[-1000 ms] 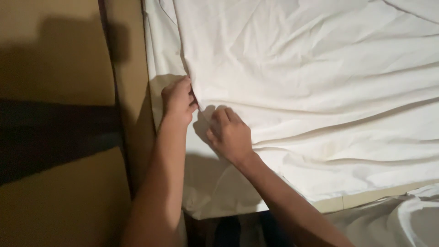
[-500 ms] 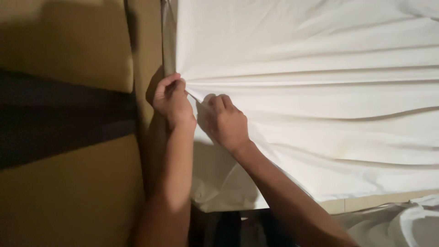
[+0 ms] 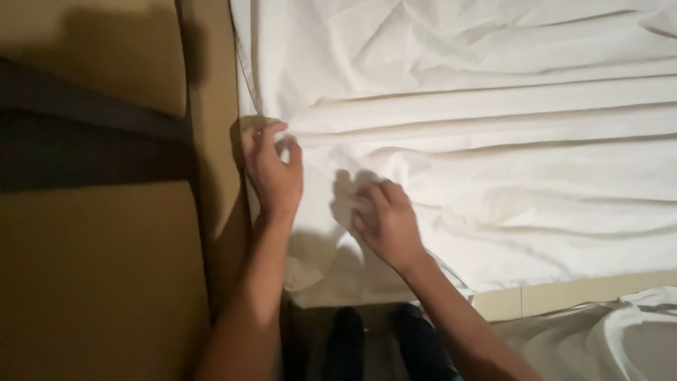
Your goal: The person spreads a white fitted sheet over a mattress, pulling and tucking its corners around the mattress edges, then smooths the fabric with both hands and adjusts the sheet on a second bed.
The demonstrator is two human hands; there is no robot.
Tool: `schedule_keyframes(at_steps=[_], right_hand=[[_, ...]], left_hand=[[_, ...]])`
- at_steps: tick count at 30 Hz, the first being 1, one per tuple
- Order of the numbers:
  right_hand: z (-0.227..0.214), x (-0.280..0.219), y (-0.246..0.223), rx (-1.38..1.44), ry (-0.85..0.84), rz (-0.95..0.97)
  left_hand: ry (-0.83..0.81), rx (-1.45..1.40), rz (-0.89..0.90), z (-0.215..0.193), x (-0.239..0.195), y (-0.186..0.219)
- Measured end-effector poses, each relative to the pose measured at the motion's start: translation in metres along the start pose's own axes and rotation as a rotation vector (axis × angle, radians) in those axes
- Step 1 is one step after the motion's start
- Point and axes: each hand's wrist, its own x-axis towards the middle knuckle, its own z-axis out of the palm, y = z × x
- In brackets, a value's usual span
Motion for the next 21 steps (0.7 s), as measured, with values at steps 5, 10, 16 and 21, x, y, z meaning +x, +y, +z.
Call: schedule_keyframes(at_steps=[5,10,16,21], right_hand=[[-0.029,-0.070,0.011,-0.153,0.057,0.072],[-0.041,-0.121,0.032,-0.159,0.157,0.174],[-0.041,-0.141,0.057,-0.211,0.139,0.173],[-0.051,-0.140,0.052,-0.065,0.076,0.294]], left_hand=[[-0.166,0.279,0.238,-0.012,-0.063,0.043],[-0.250,0.316,0.291,-0.009,-0.136,0.041],[-0.218,0.395,0.257,-0.025,-0.189,0.063],[-0.068,0.117,0.276,-0.015,-0.228,0.078]])
